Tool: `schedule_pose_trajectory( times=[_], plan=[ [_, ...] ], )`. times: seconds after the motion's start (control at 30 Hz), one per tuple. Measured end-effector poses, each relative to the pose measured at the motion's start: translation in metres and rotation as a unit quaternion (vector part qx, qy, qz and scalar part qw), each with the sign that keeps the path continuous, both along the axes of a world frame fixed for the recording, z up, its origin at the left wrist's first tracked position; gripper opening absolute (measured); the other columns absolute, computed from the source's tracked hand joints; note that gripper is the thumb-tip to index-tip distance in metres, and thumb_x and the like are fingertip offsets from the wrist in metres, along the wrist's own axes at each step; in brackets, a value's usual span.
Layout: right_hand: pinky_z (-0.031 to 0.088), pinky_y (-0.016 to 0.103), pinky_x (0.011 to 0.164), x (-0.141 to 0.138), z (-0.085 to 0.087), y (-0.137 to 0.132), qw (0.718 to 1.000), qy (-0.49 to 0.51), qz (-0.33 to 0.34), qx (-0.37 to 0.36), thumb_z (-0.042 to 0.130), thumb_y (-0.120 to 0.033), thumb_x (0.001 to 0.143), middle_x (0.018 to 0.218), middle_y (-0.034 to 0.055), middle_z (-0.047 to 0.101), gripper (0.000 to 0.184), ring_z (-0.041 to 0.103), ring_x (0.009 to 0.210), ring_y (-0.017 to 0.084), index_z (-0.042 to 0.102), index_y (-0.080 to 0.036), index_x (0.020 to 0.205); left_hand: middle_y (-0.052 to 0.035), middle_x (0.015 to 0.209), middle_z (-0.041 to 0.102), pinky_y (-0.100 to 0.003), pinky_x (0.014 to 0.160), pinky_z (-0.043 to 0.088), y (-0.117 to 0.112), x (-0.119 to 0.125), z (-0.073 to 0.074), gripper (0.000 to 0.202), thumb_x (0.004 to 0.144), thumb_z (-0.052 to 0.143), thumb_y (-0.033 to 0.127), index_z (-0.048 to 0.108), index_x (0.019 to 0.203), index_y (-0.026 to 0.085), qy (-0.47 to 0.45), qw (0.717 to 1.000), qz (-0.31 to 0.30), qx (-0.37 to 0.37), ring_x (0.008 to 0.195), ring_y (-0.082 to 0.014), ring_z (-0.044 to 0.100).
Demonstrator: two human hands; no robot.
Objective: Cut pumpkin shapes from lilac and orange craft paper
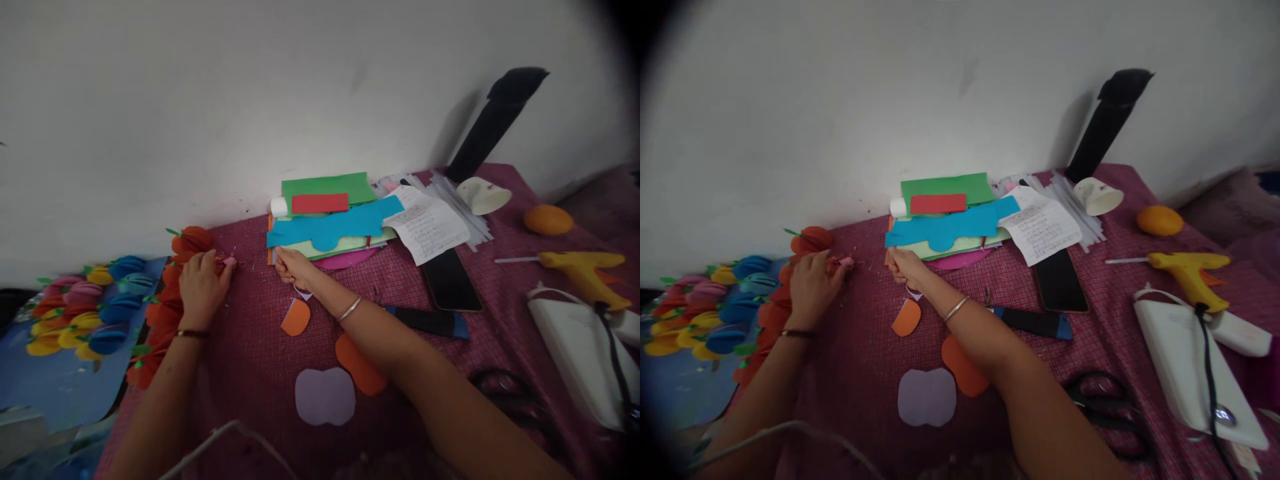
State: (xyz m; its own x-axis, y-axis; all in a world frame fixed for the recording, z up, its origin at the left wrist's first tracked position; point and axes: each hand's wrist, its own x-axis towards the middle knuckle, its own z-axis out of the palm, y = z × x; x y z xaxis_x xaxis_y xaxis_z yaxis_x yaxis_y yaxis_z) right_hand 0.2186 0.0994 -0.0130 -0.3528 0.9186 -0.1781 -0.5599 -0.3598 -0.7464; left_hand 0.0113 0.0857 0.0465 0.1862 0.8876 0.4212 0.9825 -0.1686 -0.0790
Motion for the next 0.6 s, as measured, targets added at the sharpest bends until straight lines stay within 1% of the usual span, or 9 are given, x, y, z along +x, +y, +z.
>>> schedule_pose_trajectory(
  times=[0.07,0.1,0.17,0.23,0.3,0.37,0.43,0.5,0.6],
  plan=[
    [0.014,0.015,0.033,0.001,0.001,-0.001,1.000,0.003,0.000,-0.004,0.040,-0.038,0.098,0.044,-0.0093,0.037,0.038,0.021,0.032,0.003,0.038,-0.019,0.064,-0.0184,0.131,0.051,-0.044,0.097,0.037,0.019,-0.002,-0.010,0.051,0.090,0.042,0.045,0.050,0.131,0.015,-0.030,0.999,-0.021,-0.023,0.121,-0.0327,0.046],
    [0.013,0.015,0.033,0.001,0.002,-0.001,1.000,0.008,0.000,-0.011,0.040,-0.036,0.098,0.044,-0.0093,0.037,0.037,0.021,0.031,0.003,0.039,-0.019,0.064,-0.0182,0.131,0.052,-0.044,0.097,0.037,0.028,-0.004,-0.016,0.050,0.090,0.041,0.044,0.053,0.130,0.015,-0.044,0.998,-0.023,-0.043,0.120,-0.0319,0.046],
    [0.013,0.015,0.033,0.003,0.005,-0.002,0.999,0.027,0.001,-0.030,0.040,-0.031,0.097,0.044,-0.0096,0.037,0.033,0.021,0.031,0.003,0.041,-0.019,0.067,-0.0175,0.122,0.059,-0.042,0.097,0.039,0.042,-0.010,-0.029,0.048,0.091,0.038,0.043,0.060,0.120,0.012,-0.077,0.992,-0.033,-0.091,0.114,-0.0292,0.052],
    [0.012,0.016,0.033,0.003,0.008,-0.003,0.998,0.040,0.002,-0.041,0.040,-0.025,0.095,0.044,-0.0103,0.036,0.025,0.020,0.031,0.004,0.046,-0.019,0.072,-0.0151,0.109,0.066,-0.039,0.096,0.040,0.049,-0.016,-0.042,0.046,0.092,0.034,0.042,0.066,0.106,0.012,-0.128,0.984,-0.050,-0.114,0.107,-0.0261,0.056],
    [0.012,0.016,0.033,0.001,0.012,-0.006,0.999,0.032,0.005,-0.040,0.041,-0.018,0.092,0.047,-0.0105,0.037,0.016,0.020,0.031,0.004,0.050,-0.018,0.079,-0.0124,0.103,0.068,-0.036,0.096,0.040,0.051,-0.021,-0.053,0.043,0.092,0.034,0.039,0.069,0.093,0.015,-0.195,0.974,-0.055,-0.101,0.104,-0.0239,0.057],
    [0.014,0.015,0.033,-0.004,0.017,-0.010,0.999,0.010,0.002,-0.036,0.045,-0.011,0.085,0.053,-0.0093,0.044,0.010,0.022,0.032,0.003,0.053,-0.018,0.086,-0.0112,0.102,0.068,-0.035,0.095,0.042,0.050,-0.024,-0.062,0.036,0.088,0.040,0.037,0.069,0.089,0.016,-0.269,0.959,-0.039,-0.077,0.102,-0.0226,0.058],
    [0.015,0.014,0.033,-0.012,0.021,-0.010,0.999,-0.016,-0.012,-0.033,0.047,-0.004,0.076,0.061,-0.0070,0.051,0.020,0.026,0.034,0.002,0.054,-0.017,0.089,-0.0114,0.101,0.068,-0.033,0.090,0.046,0.051,-0.027,-0.071,0.031,0.083,0.048,0.035,0.069,0.093,0.015,-0.331,0.941,-0.019,-0.060,0.097,-0.0220,0.061],
    [0.017,0.013,0.032,-0.024,0.026,-0.005,0.998,-0.046,-0.033,-0.026,0.047,-0.001,0.069,0.066,-0.0049,0.055,0.025,0.032,0.037,0.002,0.054,-0.017,0.087,-0.0117,0.101,0.067,-0.032,0.087,0.048,0.054,-0.029,-0.078,0.030,0.079,0.052,0.033,0.068,0.096,0.014,-0.376,0.925,-0.007,-0.049,0.093,-0.0221,0.062],
    [0.027,0.012,0.033,-0.050,0.031,0.014,0.994,-0.087,-0.070,-0.004,0.044,0.000,0.066,0.066,-0.0032,0.056,0.025,0.042,0.041,0.004,0.054,-0.016,0.082,-0.0130,0.107,0.067,-0.034,0.090,0.048,0.058,-0.030,-0.083,0.038,0.078,0.053,0.028,0.065,0.110,0.012,-0.420,0.907,-0.005,-0.032,0.098,-0.0233,0.063]
  ],
)
